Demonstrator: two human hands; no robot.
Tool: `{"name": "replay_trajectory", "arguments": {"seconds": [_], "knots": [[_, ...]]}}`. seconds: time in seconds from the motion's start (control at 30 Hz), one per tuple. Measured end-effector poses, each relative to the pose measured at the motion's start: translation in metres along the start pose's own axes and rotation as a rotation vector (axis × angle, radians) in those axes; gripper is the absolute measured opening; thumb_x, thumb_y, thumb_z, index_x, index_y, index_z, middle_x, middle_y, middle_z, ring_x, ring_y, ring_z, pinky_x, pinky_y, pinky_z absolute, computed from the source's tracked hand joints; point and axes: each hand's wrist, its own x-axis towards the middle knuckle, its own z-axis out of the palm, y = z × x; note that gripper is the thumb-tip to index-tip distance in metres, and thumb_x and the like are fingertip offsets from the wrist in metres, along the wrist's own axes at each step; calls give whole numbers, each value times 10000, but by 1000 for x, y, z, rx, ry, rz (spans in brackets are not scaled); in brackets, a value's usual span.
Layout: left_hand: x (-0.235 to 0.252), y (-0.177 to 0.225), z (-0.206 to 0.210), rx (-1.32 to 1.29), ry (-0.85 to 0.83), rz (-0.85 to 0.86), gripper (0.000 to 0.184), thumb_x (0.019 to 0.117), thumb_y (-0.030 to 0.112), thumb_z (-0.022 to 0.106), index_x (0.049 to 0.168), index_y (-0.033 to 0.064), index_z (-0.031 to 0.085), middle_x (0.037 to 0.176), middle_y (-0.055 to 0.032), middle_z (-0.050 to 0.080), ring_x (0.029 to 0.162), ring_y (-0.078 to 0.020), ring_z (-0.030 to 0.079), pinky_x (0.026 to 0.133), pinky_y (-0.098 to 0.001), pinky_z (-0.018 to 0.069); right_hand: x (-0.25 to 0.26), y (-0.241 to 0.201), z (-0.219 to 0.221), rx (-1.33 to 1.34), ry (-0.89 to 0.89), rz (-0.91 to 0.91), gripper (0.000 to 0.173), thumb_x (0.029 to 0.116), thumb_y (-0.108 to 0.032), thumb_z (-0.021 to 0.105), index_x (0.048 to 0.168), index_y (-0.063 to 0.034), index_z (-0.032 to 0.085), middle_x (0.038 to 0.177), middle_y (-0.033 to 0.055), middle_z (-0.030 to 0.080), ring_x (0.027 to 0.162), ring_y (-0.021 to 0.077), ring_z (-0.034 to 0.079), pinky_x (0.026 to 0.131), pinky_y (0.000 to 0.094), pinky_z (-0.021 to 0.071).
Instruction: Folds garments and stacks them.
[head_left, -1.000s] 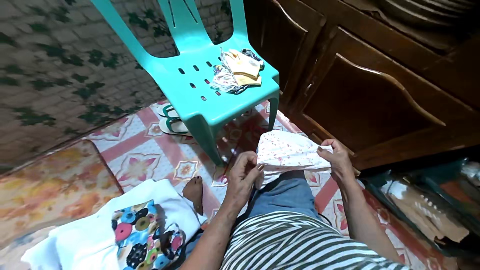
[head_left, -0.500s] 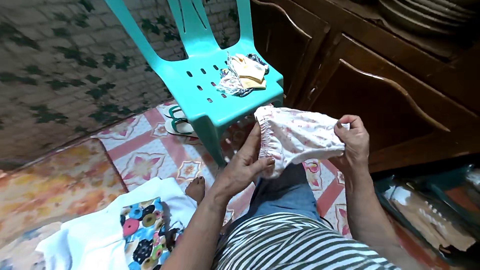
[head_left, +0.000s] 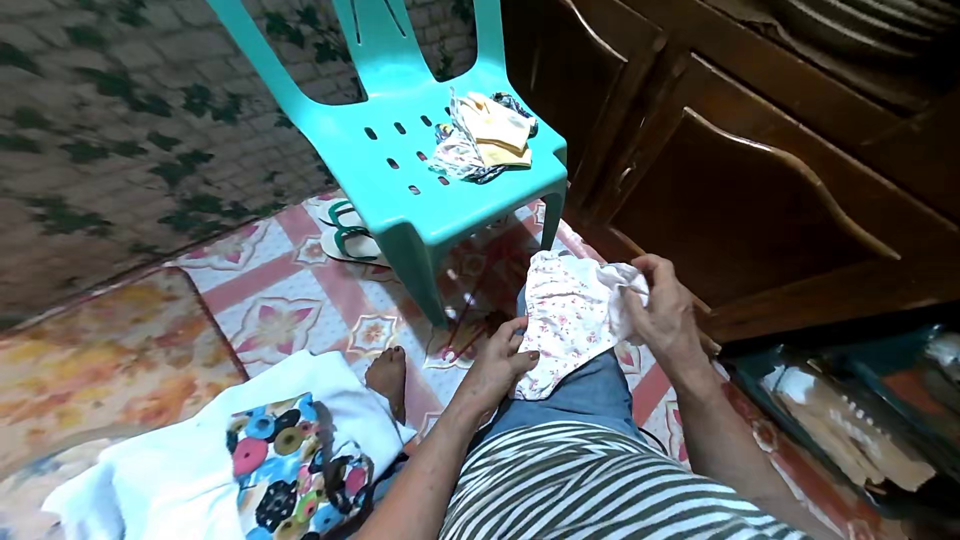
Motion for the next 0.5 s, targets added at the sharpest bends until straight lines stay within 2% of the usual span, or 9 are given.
{"name": "replay_trajectory", "arguments": {"seconds": [0.03,0.1,0.13,0.17,0.23,0.3,0.37,0.43,0.5], "knots": [[0,0,1,111,59,16,524,950,-37,580,1445,-25,405,1100,-81,639,808,-58,626,669,-217,514,0,-7,7,35,-36,-62,380,942,-77,630,1259,129,586,1097,283,693,955,369,711,848,496,574],[1,-1,-3,295,102,28,543,940,18,646,1443,-35,450,1319,-211,550,1058,-224,615,875,-352,529,3,-14,18,149,-262,-135,474,961,-149,632,1346,111,536,1106,254,696,953,328,707,851,462,573],[2,-3,-5,328,101,11,588,937,40,663,1466,-40,419,1400,-261,496,1149,-292,598,945,-405,518,5,-14,23,201,-410,-169,542,962,-191,642,1394,106,505,1143,249,688,997,326,695,889,460,561],[1,-3,-7,321,94,-25,626,943,52,668,1488,-40,373,1415,-266,482,1154,-294,600,944,-405,524,9,-12,27,231,-530,-212,597,952,-235,664,1413,104,495,1187,248,677,1055,332,678,939,463,541],[0,-4,-9,244,64,-105,617,955,48,646,1486,-36,343,1265,-190,569,990,-192,630,830,-339,540,12,-5,28,256,-650,-346,686,907,-327,697,1398,117,517,1281,269,644,1168,366,636,1019,476,498],[-1,-5,-11,123,35,-141,526,952,0,620,1426,-46,397,1072,-118,612,841,-120,616,747,-289,525,10,6,20,228,-721,-492,816,882,-484,670,1406,121,508,1383,277,586,1282,403,566,1078,533,439],[-5,1,-11,-70,7,-119,448,948,-54,566,1372,-38,423,1013,-73,643,803,-81,644,730,-252,553,0,13,16,72,-729,-615,910,870,-618,629,1445,76,496,1498,262,500,1396,435,472,1106,623,383],[-10,9,-7,-288,9,-64,420,936,-54,506,1340,24,426,957,-52,683,695,-88,667,575,-230,560,-14,16,26,-69,-613,-688,815,851,-509,697,1437,29,522,1507,250,498,1379,436,493,1034,648,419],[-13,12,-5,-467,-30,42,487,941,-8,501,1391,92,347,961,-46,710,678,-115,696,518,-244,571,-22,22,43,-61,-369,-734,507,847,-208,693,1311,-9,642,1380,209,626,1258,402,606,940,606,487]]}}
